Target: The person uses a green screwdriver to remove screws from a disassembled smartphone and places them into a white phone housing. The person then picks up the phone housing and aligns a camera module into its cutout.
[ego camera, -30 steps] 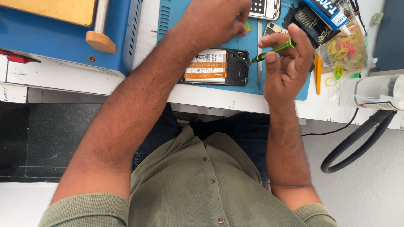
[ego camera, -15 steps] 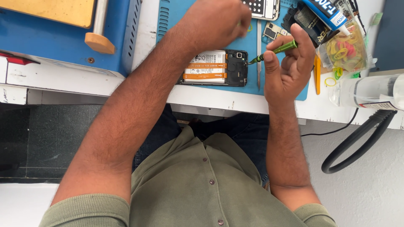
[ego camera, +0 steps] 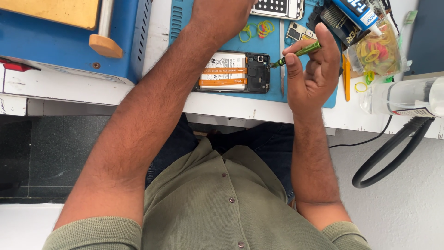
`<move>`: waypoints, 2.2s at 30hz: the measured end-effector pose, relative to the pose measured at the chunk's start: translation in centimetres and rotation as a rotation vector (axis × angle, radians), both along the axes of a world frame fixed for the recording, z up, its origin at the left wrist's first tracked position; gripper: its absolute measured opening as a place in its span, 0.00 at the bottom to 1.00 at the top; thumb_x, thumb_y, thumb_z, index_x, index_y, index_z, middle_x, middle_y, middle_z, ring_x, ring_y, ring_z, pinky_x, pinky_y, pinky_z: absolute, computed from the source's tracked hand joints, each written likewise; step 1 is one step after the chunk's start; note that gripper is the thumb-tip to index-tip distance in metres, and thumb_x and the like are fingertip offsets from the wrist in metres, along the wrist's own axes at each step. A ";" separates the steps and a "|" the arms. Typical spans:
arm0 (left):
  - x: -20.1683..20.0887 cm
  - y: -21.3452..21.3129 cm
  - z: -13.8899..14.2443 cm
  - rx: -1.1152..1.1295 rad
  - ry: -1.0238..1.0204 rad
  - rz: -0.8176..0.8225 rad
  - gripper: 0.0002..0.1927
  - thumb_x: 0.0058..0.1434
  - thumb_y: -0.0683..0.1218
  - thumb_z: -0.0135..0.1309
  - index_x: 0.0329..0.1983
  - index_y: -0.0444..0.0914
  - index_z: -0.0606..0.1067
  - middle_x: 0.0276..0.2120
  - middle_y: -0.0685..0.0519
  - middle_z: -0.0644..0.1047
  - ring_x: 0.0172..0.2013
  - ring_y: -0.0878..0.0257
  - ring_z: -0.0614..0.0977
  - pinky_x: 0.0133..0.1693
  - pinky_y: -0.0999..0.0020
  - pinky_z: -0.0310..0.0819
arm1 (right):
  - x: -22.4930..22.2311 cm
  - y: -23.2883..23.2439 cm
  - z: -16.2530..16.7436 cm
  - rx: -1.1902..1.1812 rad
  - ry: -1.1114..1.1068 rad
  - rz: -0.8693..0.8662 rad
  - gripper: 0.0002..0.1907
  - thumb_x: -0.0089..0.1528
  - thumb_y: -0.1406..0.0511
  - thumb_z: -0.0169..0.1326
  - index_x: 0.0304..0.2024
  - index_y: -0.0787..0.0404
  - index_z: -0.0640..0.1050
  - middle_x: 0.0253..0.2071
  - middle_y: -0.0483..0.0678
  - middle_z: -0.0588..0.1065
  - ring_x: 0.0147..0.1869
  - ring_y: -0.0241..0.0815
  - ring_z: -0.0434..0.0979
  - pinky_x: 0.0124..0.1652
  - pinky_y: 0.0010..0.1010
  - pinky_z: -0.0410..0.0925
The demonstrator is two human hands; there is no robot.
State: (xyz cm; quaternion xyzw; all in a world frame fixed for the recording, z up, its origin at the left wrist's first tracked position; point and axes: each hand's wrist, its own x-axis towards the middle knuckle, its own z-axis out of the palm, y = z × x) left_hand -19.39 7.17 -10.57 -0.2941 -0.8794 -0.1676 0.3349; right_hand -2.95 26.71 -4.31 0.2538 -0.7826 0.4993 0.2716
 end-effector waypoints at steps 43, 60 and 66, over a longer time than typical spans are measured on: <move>5.5 -1.1 9.4 0.187 -0.437 -0.741 0.08 0.55 0.49 0.72 0.33 0.44 0.85 0.56 0.48 0.77 0.58 0.53 0.72 0.54 0.52 0.65 | 0.3 0.3 1.4 -0.428 -0.075 -0.136 0.43 0.78 0.72 0.60 0.77 0.48 0.43 0.51 0.56 0.77 0.52 0.43 0.83 0.56 0.31 0.81; 3.3 -0.7 6.2 0.155 -0.399 -0.253 0.05 0.71 0.46 0.60 0.44 0.41 0.83 0.32 0.50 0.83 0.28 0.64 0.83 0.25 0.67 0.76 | 0.0 0.7 1.0 -0.337 -0.006 -0.177 0.43 0.80 0.73 0.58 0.76 0.42 0.40 0.52 0.56 0.77 0.52 0.43 0.83 0.54 0.31 0.82; 1.0 -1.5 1.9 -0.069 0.086 0.047 0.03 0.62 0.45 0.61 0.34 0.43 0.83 0.14 0.54 0.77 0.11 0.70 0.76 0.11 0.75 0.68 | -0.6 0.5 0.7 -0.155 0.011 -0.181 0.27 0.79 0.71 0.55 0.73 0.48 0.57 0.55 0.55 0.76 0.47 0.38 0.82 0.46 0.26 0.81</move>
